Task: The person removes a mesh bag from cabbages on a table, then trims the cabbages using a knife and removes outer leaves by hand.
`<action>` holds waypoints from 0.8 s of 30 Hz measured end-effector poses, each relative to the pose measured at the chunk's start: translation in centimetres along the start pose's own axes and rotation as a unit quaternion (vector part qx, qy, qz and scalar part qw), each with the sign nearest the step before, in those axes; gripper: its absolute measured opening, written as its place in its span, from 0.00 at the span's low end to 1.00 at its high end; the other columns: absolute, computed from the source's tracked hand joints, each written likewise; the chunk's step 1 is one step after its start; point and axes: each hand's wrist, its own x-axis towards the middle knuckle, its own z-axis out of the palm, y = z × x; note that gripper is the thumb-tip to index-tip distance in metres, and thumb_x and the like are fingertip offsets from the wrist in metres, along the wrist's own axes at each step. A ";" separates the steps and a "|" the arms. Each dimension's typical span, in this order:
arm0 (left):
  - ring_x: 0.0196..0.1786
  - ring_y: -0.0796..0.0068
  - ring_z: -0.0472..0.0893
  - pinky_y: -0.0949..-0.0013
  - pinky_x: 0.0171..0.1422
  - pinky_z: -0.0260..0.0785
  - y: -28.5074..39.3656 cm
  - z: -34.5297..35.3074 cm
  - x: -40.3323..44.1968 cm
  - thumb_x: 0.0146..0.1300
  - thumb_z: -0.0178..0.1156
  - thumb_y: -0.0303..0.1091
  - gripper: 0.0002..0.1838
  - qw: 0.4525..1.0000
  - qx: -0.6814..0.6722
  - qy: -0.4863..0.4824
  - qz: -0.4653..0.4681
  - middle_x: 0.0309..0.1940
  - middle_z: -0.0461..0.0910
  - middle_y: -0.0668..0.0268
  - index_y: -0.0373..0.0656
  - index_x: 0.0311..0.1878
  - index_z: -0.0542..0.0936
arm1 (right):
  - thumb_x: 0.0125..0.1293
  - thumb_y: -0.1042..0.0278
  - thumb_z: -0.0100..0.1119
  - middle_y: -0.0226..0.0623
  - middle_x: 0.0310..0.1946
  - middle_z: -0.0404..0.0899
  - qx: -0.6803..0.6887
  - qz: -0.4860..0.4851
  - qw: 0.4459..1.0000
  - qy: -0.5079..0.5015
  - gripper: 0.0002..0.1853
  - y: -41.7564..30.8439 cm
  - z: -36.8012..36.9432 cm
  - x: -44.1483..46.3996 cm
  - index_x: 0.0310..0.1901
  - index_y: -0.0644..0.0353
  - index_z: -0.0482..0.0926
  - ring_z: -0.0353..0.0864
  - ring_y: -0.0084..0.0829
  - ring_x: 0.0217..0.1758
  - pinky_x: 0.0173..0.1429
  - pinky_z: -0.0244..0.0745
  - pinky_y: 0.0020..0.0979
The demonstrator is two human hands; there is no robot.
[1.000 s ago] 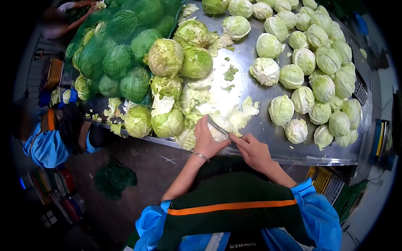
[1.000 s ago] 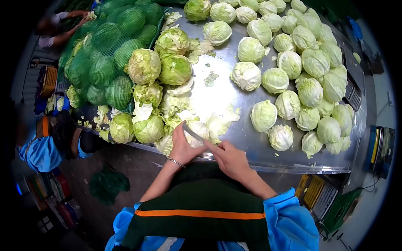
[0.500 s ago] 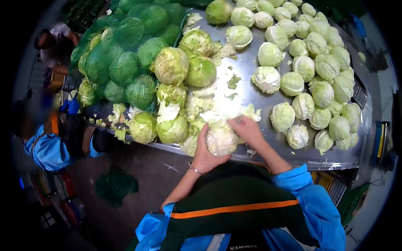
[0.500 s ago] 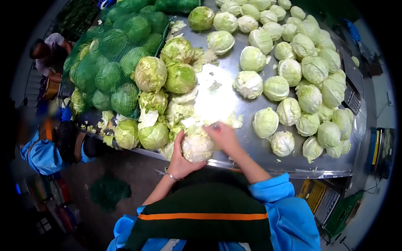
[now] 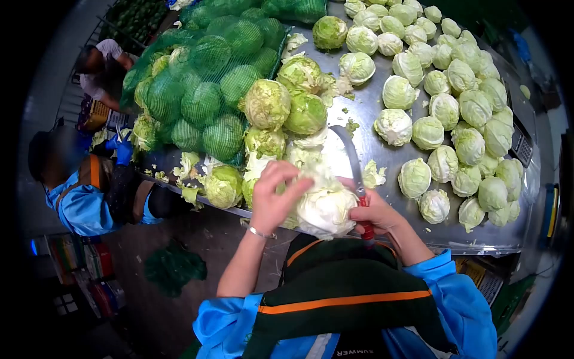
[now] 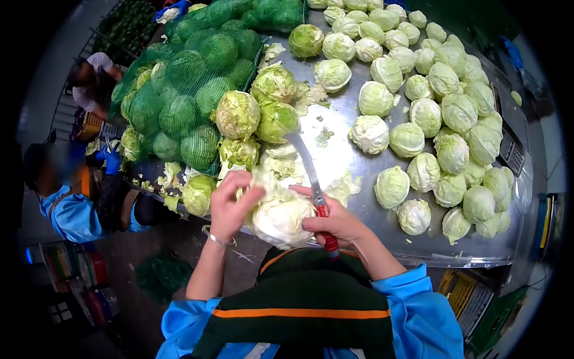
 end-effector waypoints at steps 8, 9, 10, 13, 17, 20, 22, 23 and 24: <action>0.67 0.61 0.62 0.55 0.66 0.61 0.1 2.0 -4.2 0.63 0.61 0.43 0.41 0.826 -0.453 0.085 -0.325 0.66 0.59 0.57 0.45 0.72 0.47 | 0.54 0.70 0.68 0.36 0.45 0.75 -0.074 -0.146 0.983 0.078 0.42 0.7 2.5 0.2 0.69 0.57 0.56 0.77 0.21 0.32 0.35 0.75 0.21; 0.67 0.60 0.63 0.55 0.67 0.61 1.9 3.0 -4.8 0.62 0.62 0.43 0.41 0.813 -0.479 0.067 -0.325 0.66 0.58 0.57 0.46 0.71 0.48 | 0.54 0.69 0.68 0.37 0.48 0.73 -0.101 -0.175 0.976 0.083 0.42 0.9 3.2 0.4 0.69 0.58 0.56 0.78 0.23 0.37 0.40 0.75 0.22; 0.67 0.60 0.64 0.55 0.68 0.61 3.1 4.2 -5.4 0.62 0.62 0.43 0.42 0.798 -0.505 0.054 -0.324 0.67 0.57 0.57 0.47 0.71 0.49 | 0.54 0.69 0.69 0.38 0.52 0.72 -0.129 -0.200 0.967 0.084 0.42 1.1 3.6 0.4 0.68 0.58 0.56 0.79 0.25 0.43 0.45 0.75 0.23; 0.66 0.63 0.65 0.60 0.68 0.61 2.6 4.0 -5.2 0.60 0.63 0.35 0.41 0.796 -0.525 0.084 -0.289 0.64 0.60 0.57 0.44 0.70 0.50 | 0.52 0.62 0.71 0.45 0.60 0.65 -0.253 -0.201 0.941 0.098 0.35 0.5 3.0 1.0 0.62 0.59 0.67 0.72 0.35 0.57 0.58 0.70 0.32; 0.65 0.63 0.66 0.60 0.69 0.60 2.2 2.6 -5.6 0.57 0.67 0.34 0.43 0.817 -0.517 0.050 -0.250 0.63 0.62 0.57 0.43 0.70 0.50 | 0.50 0.59 0.71 0.44 0.51 0.75 -0.481 -0.301 0.815 0.117 0.26 -3.6 4.1 0.6 0.51 0.58 0.77 0.78 0.32 0.49 0.51 0.73 0.29; 0.65 0.63 0.66 0.60 0.69 0.60 2.3 2.1 -5.5 0.57 0.67 0.37 0.44 0.797 -0.547 0.068 -0.250 0.63 0.63 0.57 0.42 0.70 0.50 | 0.51 0.62 0.70 0.38 0.37 0.81 -0.532 -0.318 0.763 0.184 0.21 -4.4 4.1 1.1 0.47 0.59 0.80 0.79 0.23 0.34 0.39 0.74 0.23; 0.65 0.64 0.66 0.60 0.69 0.60 2.6 1.7 -6.0 0.57 0.68 0.38 0.44 0.750 -0.603 0.090 -0.255 0.63 0.63 0.58 0.42 0.70 0.50 | 0.52 0.64 0.70 0.35 0.35 0.82 -0.499 -0.258 0.796 0.225 0.22 -5.3 3.5 1.7 0.50 0.58 0.79 0.74 0.16 0.26 0.31 0.70 0.18; 0.66 0.63 0.66 0.59 0.69 0.60 2.9 1.6 -6.0 0.57 0.67 0.40 0.44 0.766 -0.581 0.103 -0.255 0.64 0.62 0.57 0.41 0.69 0.51 | 0.52 0.63 0.70 0.34 0.35 0.82 -0.483 -0.241 0.815 0.210 0.24 -5.4 3.9 1.5 0.52 0.56 0.78 0.72 0.17 0.26 0.32 0.69 0.18; 0.66 0.63 0.66 0.59 0.69 0.60 2.9 1.5 -6.0 0.57 0.67 0.40 0.44 0.787 -0.555 0.109 -0.247 0.64 0.62 0.57 0.41 0.69 0.51 | 0.52 0.62 0.71 0.33 0.35 0.82 -0.467 -0.244 0.833 0.169 0.26 -5.5 4.9 1.2 0.53 0.56 0.77 0.72 0.17 0.26 0.32 0.69 0.18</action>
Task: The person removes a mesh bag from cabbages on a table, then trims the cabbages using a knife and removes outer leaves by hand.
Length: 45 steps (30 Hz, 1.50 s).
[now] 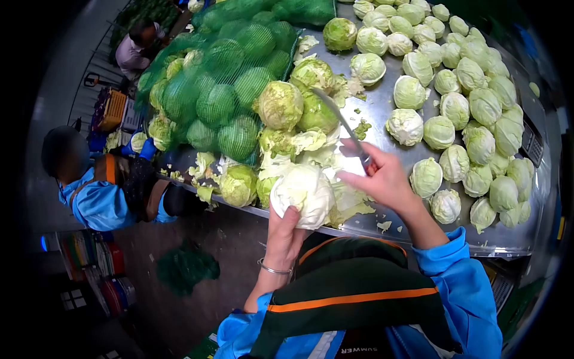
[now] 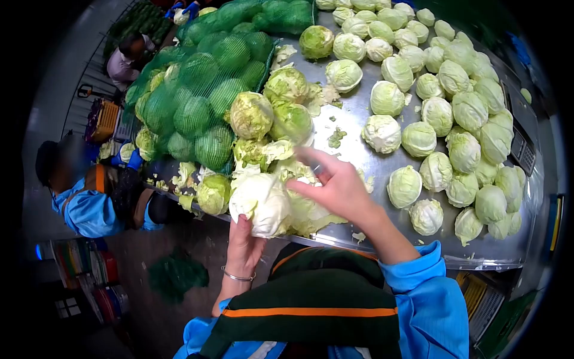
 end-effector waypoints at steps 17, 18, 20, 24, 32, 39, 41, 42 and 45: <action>0.70 0.57 0.59 0.40 0.70 0.53 1.1 2.0 -0.2 0.61 0.50 0.65 0.43 0.989 -0.137 -0.022 -0.048 0.69 0.57 0.60 0.51 0.72 0.50 | 0.60 0.57 0.64 0.20 0.19 0.66 0.213 0.153 0.956 -0.135 0.39 -0.6 2.5 0.2 0.70 0.51 0.57 0.64 0.14 0.15 0.19 0.61 0.20; 0.70 0.57 0.59 0.41 0.71 0.53 1.3 2.7 -0.3 0.61 0.50 0.65 0.43 0.994 -0.092 -0.035 -0.042 0.69 0.57 0.60 0.51 0.72 0.49 | 0.60 0.56 0.64 0.22 0.19 0.69 0.311 0.136 0.925 -0.169 0.38 -0.6 3.3 -0.2 0.70 0.49 0.57 0.65 0.14 0.14 0.18 0.62 0.20; 0.70 0.57 0.59 0.48 0.71 0.55 2.6 1.5 -1.3 0.53 0.69 0.49 0.49 0.986 0.165 -0.022 0.007 0.68 0.56 0.55 0.50 0.72 0.50 | 0.62 0.55 0.61 0.23 0.20 0.70 0.405 0.179 0.881 -0.163 0.36 -0.1 2.6 -0.1 0.70 0.49 0.58 0.66 0.14 0.14 0.18 0.63 0.20; 0.67 0.54 0.63 0.55 0.69 0.59 5.5 1.4 -0.1 0.35 0.80 0.35 0.57 0.716 0.632 -0.095 0.280 0.64 0.60 0.51 0.48 0.68 0.55 | 0.65 0.55 0.57 0.25 0.21 0.72 0.308 0.174 0.913 -0.204 0.28 -0.7 1.9 -0.5 0.66 0.50 0.66 0.68 0.16 0.14 0.18 0.63 0.20; 0.66 0.55 0.63 0.56 0.69 0.58 2.3 -0.8 0.2 0.29 0.82 0.34 0.53 0.824 0.463 -0.056 0.321 0.63 0.61 0.52 0.46 0.62 0.61 | 0.61 0.62 0.61 0.38 0.46 0.77 0.002 -0.036 0.999 0.012 0.24 0.6 0.4 -2.1 0.60 0.49 0.73 0.77 0.25 0.30 0.32 0.74 0.24; 0.65 0.58 0.64 0.59 0.70 0.56 2.7 0.2 -0.6 0.29 0.82 0.38 0.53 0.824 0.504 0.017 0.259 0.59 0.63 0.55 0.41 0.61 0.61 | 0.52 0.68 0.65 0.40 0.54 0.72 -0.293 -0.282 0.913 -0.026 0.28 -1.1 -0.4 -2.6 0.58 0.44 0.75 0.76 0.40 0.45 0.45 0.76 0.33; 0.64 0.59 0.64 0.59 0.69 0.57 2.7 0.4 -1.0 0.28 0.83 0.39 0.54 0.835 0.497 0.000 0.236 0.59 0.63 0.56 0.40 0.60 0.61 | 0.53 0.69 0.64 0.39 0.55 0.72 -0.236 -0.256 0.936 0.048 0.28 0.3 -0.5 -1.8 0.58 0.46 0.75 0.75 0.40 0.45 0.45 0.76 0.33; 0.64 0.59 0.64 0.59 0.69 0.58 2.8 0.3 -1.2 0.28 0.83 0.37 0.55 0.826 0.509 -0.018 0.243 0.60 0.62 0.55 0.41 0.62 0.60 | 0.53 0.69 0.64 0.39 0.56 0.71 -0.208 -0.243 0.944 0.084 0.28 0.4 -0.5 -1.4 0.58 0.46 0.74 0.75 0.40 0.44 0.45 0.76 0.32; 0.65 0.60 0.65 0.58 0.69 0.60 2.7 0.1 -1.5 0.27 0.83 0.34 0.58 0.797 0.536 -0.052 0.271 0.62 0.60 0.53 0.43 0.63 0.56 | 0.55 0.68 0.65 0.39 0.53 0.73 -0.029 -0.201 0.979 0.032 0.26 -2.7 -0.2 -1.7 0.58 0.50 0.75 0.76 0.35 0.44 0.40 0.75 0.30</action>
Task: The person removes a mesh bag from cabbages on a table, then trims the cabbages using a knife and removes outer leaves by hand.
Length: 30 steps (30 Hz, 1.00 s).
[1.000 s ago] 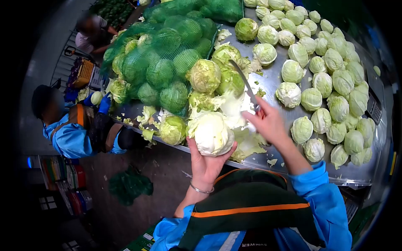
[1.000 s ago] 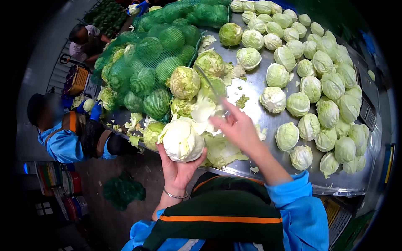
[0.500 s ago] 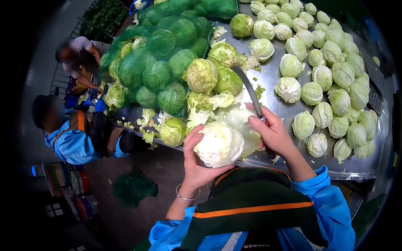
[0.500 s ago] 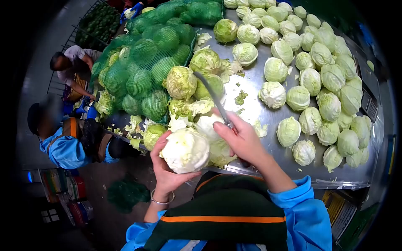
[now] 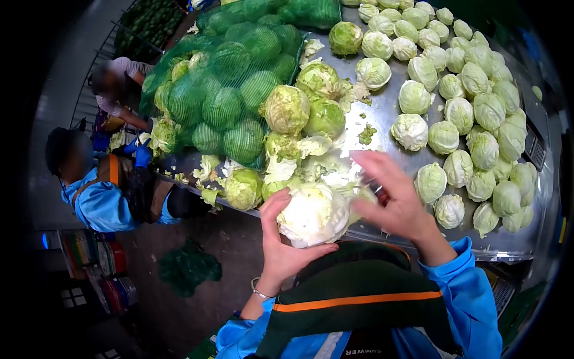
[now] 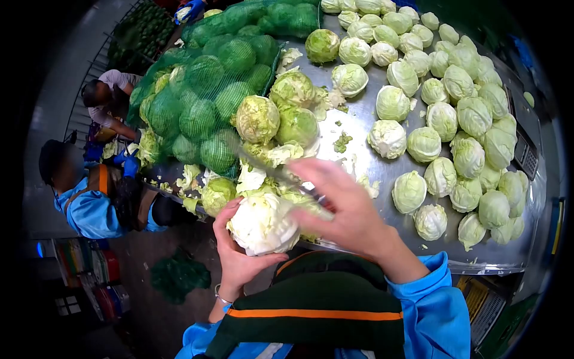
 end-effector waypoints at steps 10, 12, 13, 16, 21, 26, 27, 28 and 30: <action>0.63 0.53 0.66 0.54 0.65 0.65 0.7 0.5 0.3 0.30 0.82 0.38 0.51 0.988 0.017 0.049 0.142 0.61 0.60 0.53 0.49 0.60 0.61 | 0.55 0.68 0.68 0.31 0.30 0.76 0.038 0.020 0.999 -0.022 0.14 0.9 -0.7 0.5 0.44 0.56 0.79 0.72 0.18 0.26 0.26 0.65 0.21; 0.63 0.53 0.66 0.55 0.65 0.65 0.8 0.4 0.1 0.31 0.82 0.38 0.51 0.994 0.027 0.050 0.096 0.61 0.60 0.53 0.48 0.60 0.61 | 0.53 0.66 0.70 0.32 0.32 0.75 0.058 -0.039 0.993 -0.094 0.19 -0.7 -1.3 -0.1 0.48 0.54 0.79 0.73 0.20 0.28 0.27 0.68 0.22; 0.63 0.53 0.66 0.56 0.64 0.65 0.8 0.4 0.0 0.31 0.82 0.39 0.51 0.996 0.031 0.050 0.074 0.61 0.60 0.53 0.48 0.60 0.61 | 0.52 0.66 0.71 0.32 0.34 0.75 0.046 -0.051 0.993 -0.092 0.21 -0.8 -1.0 -0.1 0.49 0.53 0.79 0.73 0.21 0.28 0.27 0.68 0.23; 0.63 0.56 0.67 0.57 0.65 0.65 0.8 0.5 -0.2 0.32 0.82 0.36 0.53 0.994 0.074 0.018 0.079 0.64 0.56 0.54 0.46 0.62 0.59 | 0.49 0.68 0.73 0.35 0.38 0.74 0.022 -0.044 0.992 -0.119 0.23 -1.2 -0.2 0.1 0.50 0.52 0.80 0.76 0.28 0.31 0.30 0.73 0.26; 0.62 0.49 0.65 0.52 0.64 0.63 1.1 0.9 -0.1 0.32 0.81 0.34 0.46 0.979 0.149 0.069 0.124 0.60 0.62 0.52 0.48 0.59 0.66 | 0.49 0.70 0.71 0.36 0.36 0.75 0.026 -0.026 0.996 -0.082 0.18 -0.5 0.3 -0.3 0.44 0.57 0.80 0.80 0.30 0.33 0.33 0.78 0.27; 0.61 0.44 0.65 0.48 0.62 0.62 1.5 0.5 0.3 0.34 0.78 0.32 0.40 0.956 0.229 0.036 0.180 0.59 0.64 0.54 0.54 0.56 0.71 | 0.52 0.74 0.66 0.33 0.33 0.77 -0.080 -0.036 0.996 0.003 0.11 0.4 1.5 -1.2 0.38 0.59 0.79 0.75 0.21 0.23 0.26 0.72 0.24; 0.63 0.45 0.65 0.47 0.65 0.60 1.4 0.4 0.3 0.34 0.78 0.33 0.43 0.949 0.237 0.022 0.207 0.60 0.63 0.50 0.49 0.57 0.67 | 0.52 0.74 0.66 0.32 0.33 0.77 -0.056 0.034 0.998 0.016 0.11 0.6 1.5 -1.1 0.38 0.59 0.79 0.73 0.19 0.23 0.25 0.69 0.23; 0.63 0.46 0.65 0.48 0.65 0.61 1.3 0.5 0.4 0.34 0.79 0.34 0.44 0.955 0.211 0.017 0.205 0.60 0.62 0.51 0.50 0.58 0.66 | 0.53 0.73 0.66 0.30 0.33 0.78 -0.032 0.103 0.994 0.027 0.10 0.9 1.3 -0.8 0.38 0.60 0.79 0.71 0.17 0.22 0.24 0.67 0.21; 0.64 0.47 0.65 0.48 0.65 0.62 1.2 0.7 0.1 0.34 0.80 0.35 0.47 0.969 0.161 0.013 0.187 0.61 0.61 0.52 0.50 0.59 0.64 | 0.54 0.71 0.67 0.27 0.36 0.78 0.044 0.283 0.957 0.036 0.13 2.3 1.0 0.2 0.41 0.61 0.80 0.66 0.10 0.23 0.25 0.61 0.16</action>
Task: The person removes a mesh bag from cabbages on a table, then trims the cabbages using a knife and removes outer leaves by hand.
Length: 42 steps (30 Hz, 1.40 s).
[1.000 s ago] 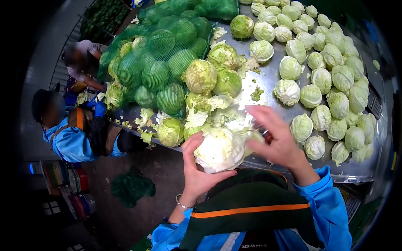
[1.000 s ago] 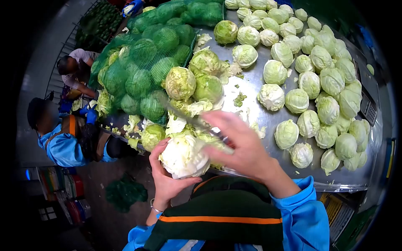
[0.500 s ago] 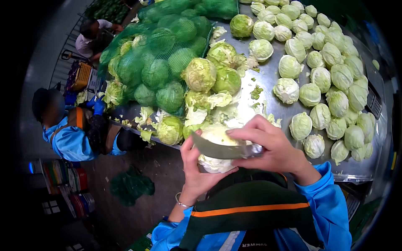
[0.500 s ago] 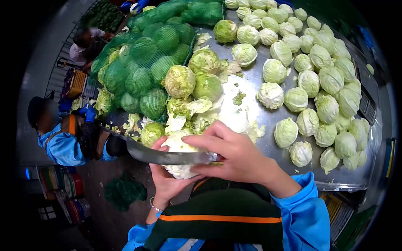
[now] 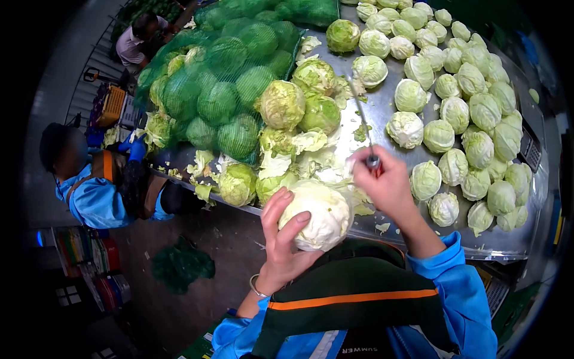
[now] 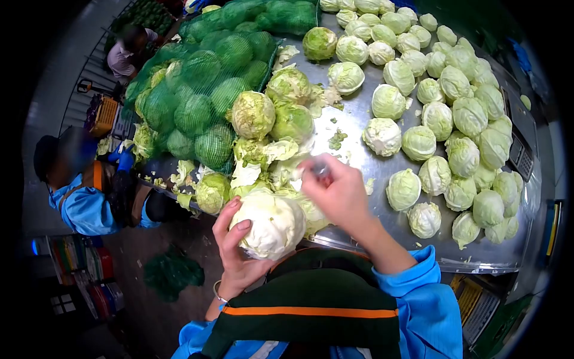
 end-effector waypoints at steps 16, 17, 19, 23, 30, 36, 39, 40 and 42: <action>0.65 0.48 0.65 0.50 0.66 0.64 -0.9 1.3 -0.9 0.31 0.82 0.37 0.53 0.987 -0.145 0.046 -0.043 0.63 0.58 0.51 0.51 0.62 0.59 | 0.49 0.75 0.69 0.32 0.49 0.75 0.058 -0.161 0.970 -0.171 0.22 -4.2 -1.2 -1.6 0.50 0.58 0.80 0.72 0.14 0.33 0.34 0.66 0.17; 0.65 0.48 0.65 0.51 0.66 0.64 -0.8 1.4 -0.7 0.31 0.82 0.36 0.52 0.982 -0.167 0.056 -0.061 0.63 0.59 0.51 0.50 0.62 0.60 | 0.53 0.76 0.64 0.32 0.43 0.77 0.082 -0.172 0.972 -0.136 0.19 -3.7 -0.8 -1.5 0.49 0.59 0.80 0.72 0.14 0.30 0.31 0.66 0.17; 0.66 0.56 0.64 0.54 0.68 0.61 -0.6 1.0 -1.1 0.30 0.82 0.40 0.61 0.880 -0.390 0.088 -0.258 0.66 0.57 0.52 0.45 0.67 0.53 | 0.60 0.76 0.56 0.31 0.34 0.81 0.151 -0.028 0.984 -0.087 0.14 -3.2 -1.4 -1.4 0.48 0.61 0.80 0.73 0.16 0.26 0.28 0.68 0.17; 0.68 0.59 0.64 0.55 0.71 0.57 -0.5 0.5 -1.5 0.37 0.79 0.47 0.64 0.646 -0.632 0.122 -0.409 0.67 0.58 0.56 0.44 0.71 0.45 | 0.61 0.76 0.53 0.34 0.27 0.80 0.190 0.057 0.975 -0.105 0.08 -1.1 -2.7 -0.6 0.40 0.68 0.80 0.77 0.17 0.24 0.27 0.71 0.18; 0.69 0.56 0.63 0.55 0.71 0.57 -0.6 0.8 -1.0 0.41 0.78 0.42 0.61 0.680 -0.610 0.111 -0.391 0.68 0.57 0.56 0.45 0.72 0.44 | 0.62 0.68 0.63 0.29 0.28 0.80 0.124 0.017 0.989 -0.080 0.11 -0.9 0.4 -1.5 0.43 0.65 0.80 0.71 0.12 0.22 0.25 0.67 0.18; 0.68 0.49 0.62 0.41 0.65 0.62 -0.2 0.0 -0.1 0.46 0.72 0.53 0.56 0.600 -0.685 0.027 -0.413 0.69 0.56 0.55 0.51 0.72 0.47 | 0.62 0.71 0.60 0.35 0.33 0.83 0.309 0.061 0.939 -0.139 0.15 0.6 -0.4 -2.7 0.50 0.62 0.76 0.72 0.14 0.21 0.21 0.66 0.18; 0.68 0.45 0.60 0.30 0.61 0.60 -1.7 1.6 -1.9 0.49 0.60 0.69 0.51 0.388 -0.838 0.041 -0.382 0.70 0.53 0.55 0.59 0.72 0.49 | 0.60 0.74 0.61 0.36 0.40 0.83 0.317 0.045 0.942 -0.098 0.22 0.5 0.0 -2.2 0.57 0.62 0.73 0.74 0.13 0.24 0.24 0.66 0.16; 0.68 0.44 0.60 0.29 0.61 0.59 -1.7 2.2 -1.8 0.49 0.59 0.70 0.51 0.342 -0.864 0.044 -0.366 0.70 0.53 0.56 0.60 0.72 0.49 | 0.59 0.74 0.61 0.36 0.41 0.82 0.269 0.033 0.957 -0.103 0.23 -0.9 -0.3 -1.9 0.57 0.62 0.73 0.75 0.14 0.26 0.25 0.67 0.15; 0.69 0.45 0.58 0.30 0.62 0.58 -1.3 2.5 -1.6 0.49 0.57 0.71 0.51 0.329 -0.865 0.048 -0.376 0.71 0.53 0.58 0.61 0.72 0.50 | 0.57 0.74 0.65 0.36 0.48 0.80 0.181 -0.033 0.975 -0.126 0.26 -1.9 0.0 -1.9 0.58 0.65 0.72 0.78 0.17 0.33 0.31 0.68 0.13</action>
